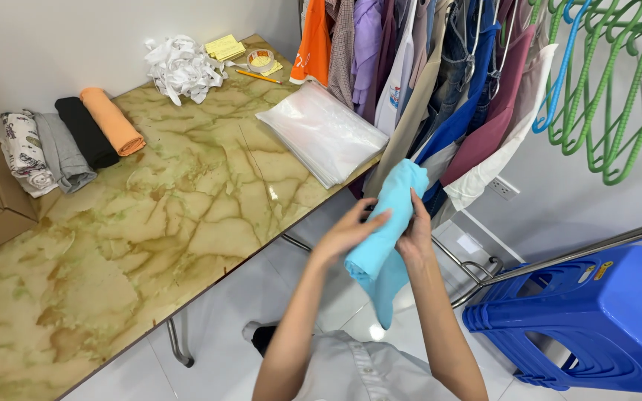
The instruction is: The person is hanging various pieces of folded clothing from a table onto hangers and placing them on a garment rack.
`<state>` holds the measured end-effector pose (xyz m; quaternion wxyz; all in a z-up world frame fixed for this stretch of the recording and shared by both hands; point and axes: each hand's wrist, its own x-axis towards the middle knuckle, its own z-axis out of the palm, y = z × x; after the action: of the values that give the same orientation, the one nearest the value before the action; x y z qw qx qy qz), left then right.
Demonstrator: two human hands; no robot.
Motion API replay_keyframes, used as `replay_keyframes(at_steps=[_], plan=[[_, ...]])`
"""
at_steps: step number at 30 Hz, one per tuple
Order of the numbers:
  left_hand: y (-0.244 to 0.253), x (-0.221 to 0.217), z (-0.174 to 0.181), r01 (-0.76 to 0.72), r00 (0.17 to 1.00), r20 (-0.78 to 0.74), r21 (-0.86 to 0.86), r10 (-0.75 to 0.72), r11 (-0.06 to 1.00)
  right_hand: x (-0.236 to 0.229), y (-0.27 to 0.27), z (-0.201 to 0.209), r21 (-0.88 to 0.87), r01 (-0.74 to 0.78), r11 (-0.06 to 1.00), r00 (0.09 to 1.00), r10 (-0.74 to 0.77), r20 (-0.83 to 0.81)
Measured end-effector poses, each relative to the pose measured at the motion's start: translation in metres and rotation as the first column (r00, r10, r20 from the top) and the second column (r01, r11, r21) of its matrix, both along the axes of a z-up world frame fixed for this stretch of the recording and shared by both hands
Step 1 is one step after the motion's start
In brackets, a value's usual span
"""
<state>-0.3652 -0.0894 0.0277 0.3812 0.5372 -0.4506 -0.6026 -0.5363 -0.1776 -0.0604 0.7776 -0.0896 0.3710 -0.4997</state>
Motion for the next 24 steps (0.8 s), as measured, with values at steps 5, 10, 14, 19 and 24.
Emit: replay_keyframes(at_steps=[5, 10, 14, 19, 24], plan=[[-0.002, -0.02, 0.023, 0.008, 1.0, -0.012, 0.013, -0.008, 1.0, -0.003, 0.009, 0.013, -0.015, 0.039, 0.999, 0.999, -0.038, 0.018], [-0.018, -0.022, 0.012, -0.07, 0.997, -0.011, -0.006, 0.07, 0.998, 0.011, 0.022, 0.018, 0.081, 0.088, 0.993, 0.982, -0.1, 0.159], [-0.022, -0.015, 0.01, -0.105, 0.994, 0.003, -0.024, 0.105, 0.994, 0.017, 0.021, 0.002, 0.094, 0.092, 0.991, 0.963, -0.113, 0.246], [-0.024, -0.005, 0.012, -0.178, 0.984, 0.007, -0.028, 0.179, 0.984, 0.026, 0.02, 0.011, 0.066, 0.043, 0.997, 0.969, -0.058, 0.242], [-0.029, 0.002, -0.006, -0.246, 0.969, 0.025, -0.041, 0.247, 0.968, 0.027, 0.023, 0.037, 0.022, -0.014, 1.0, 0.988, 0.011, 0.154]])
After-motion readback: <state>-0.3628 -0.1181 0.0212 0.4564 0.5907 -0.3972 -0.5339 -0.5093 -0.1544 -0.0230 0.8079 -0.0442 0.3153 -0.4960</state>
